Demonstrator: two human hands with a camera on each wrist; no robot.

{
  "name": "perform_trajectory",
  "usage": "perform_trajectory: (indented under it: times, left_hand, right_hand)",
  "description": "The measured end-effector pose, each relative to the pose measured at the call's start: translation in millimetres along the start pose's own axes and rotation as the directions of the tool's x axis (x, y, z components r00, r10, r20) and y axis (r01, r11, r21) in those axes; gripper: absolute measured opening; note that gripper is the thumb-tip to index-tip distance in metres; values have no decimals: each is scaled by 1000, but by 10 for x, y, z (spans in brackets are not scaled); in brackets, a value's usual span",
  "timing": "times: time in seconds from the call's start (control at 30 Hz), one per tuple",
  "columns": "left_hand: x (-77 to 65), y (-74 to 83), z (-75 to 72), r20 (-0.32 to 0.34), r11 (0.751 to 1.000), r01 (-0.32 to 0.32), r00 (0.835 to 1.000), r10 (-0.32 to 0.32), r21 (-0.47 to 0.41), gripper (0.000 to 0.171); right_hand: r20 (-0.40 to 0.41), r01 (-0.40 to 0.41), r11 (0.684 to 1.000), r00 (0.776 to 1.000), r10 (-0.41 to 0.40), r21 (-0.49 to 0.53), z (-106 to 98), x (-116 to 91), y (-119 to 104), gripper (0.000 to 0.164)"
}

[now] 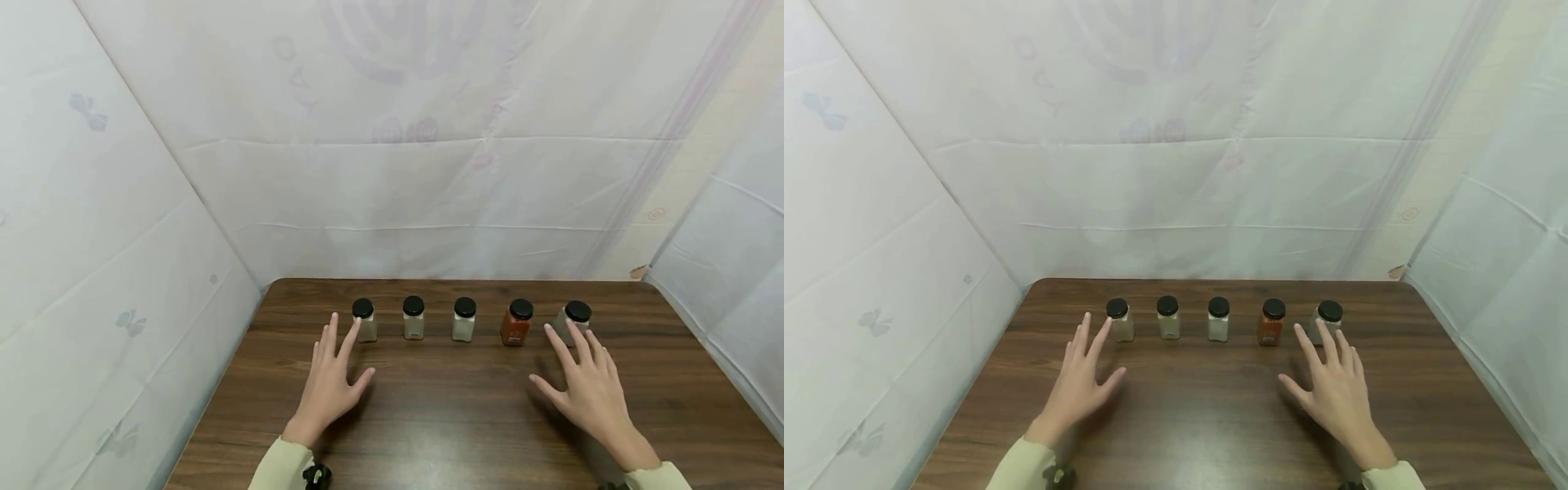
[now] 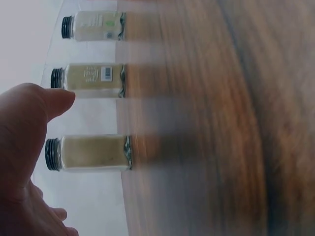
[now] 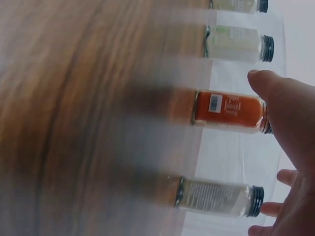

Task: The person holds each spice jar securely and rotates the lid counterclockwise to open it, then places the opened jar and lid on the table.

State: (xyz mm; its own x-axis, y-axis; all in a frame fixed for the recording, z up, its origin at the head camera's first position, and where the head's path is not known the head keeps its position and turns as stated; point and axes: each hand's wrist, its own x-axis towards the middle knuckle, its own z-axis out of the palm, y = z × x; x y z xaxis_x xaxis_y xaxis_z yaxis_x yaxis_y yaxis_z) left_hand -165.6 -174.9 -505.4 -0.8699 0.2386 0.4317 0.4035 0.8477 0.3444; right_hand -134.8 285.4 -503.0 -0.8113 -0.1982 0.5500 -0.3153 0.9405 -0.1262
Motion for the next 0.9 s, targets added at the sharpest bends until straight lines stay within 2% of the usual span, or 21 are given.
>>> perform_trajectory:
  times: [0.17, 0.43, 0.7, 0.9]
  left_hand:
    - [16, -68, -5, -8, 1000, 6, 1000, -6, -28, 101]
    - [50, -120, 6, -17, 998, 21, 1000, -22, -65, 102]
    - [124, -191, 10, -3, 981, 60, 998, -62, -182, 103]
    - [175, -259, 32, 7, 977, 70, 997, -71, -203, 102]
  right_hand:
    - [-19, 17, 1000, 1000, -17, 13, 15, 65, -69, 90]
    - [-14, 25, 999, 1000, -25, 25, 55, 192, -195, 92]
    - [-31, 58, 997, 998, -56, 50, 82, 338, -307, 90]
    - [-12, 70, 996, 997, -70, 57, 97, 444, -391, 98]
